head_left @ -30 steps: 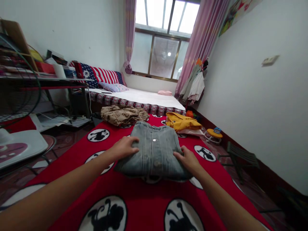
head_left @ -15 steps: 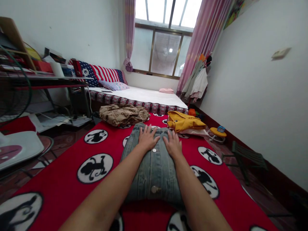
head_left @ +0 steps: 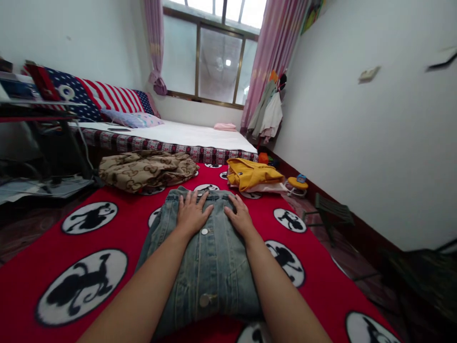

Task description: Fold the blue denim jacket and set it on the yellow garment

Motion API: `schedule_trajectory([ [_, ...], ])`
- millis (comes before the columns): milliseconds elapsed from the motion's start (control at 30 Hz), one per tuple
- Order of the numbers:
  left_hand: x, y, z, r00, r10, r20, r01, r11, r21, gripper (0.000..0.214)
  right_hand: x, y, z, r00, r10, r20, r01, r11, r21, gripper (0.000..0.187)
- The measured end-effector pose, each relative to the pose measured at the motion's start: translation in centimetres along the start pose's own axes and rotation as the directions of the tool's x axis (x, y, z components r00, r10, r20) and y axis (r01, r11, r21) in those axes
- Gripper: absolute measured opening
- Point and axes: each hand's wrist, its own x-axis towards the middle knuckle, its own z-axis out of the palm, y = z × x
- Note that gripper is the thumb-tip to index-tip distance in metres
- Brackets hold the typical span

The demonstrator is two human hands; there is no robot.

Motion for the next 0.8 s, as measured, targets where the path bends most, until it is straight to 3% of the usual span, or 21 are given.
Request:
schedule_trajectory([
  [267, 0.09, -0.27, -0.31, 0.999, 0.015, 0.03, -0.016, 1.0, 0.021, 0.06, 0.13, 0.71, 0.12, 0.998, -0.036, -0.058, 0.042, 0.993, 0.107, 0.054],
  [800, 0.16, -0.8, -0.59, 0.997, 0.045, 0.058, -0.044, 0.999, -0.013, 0.059, 0.22, 0.74, 0.01, 0.998, -0.03, -0.053, 0.036, 0.991, 0.13, 0.055],
])
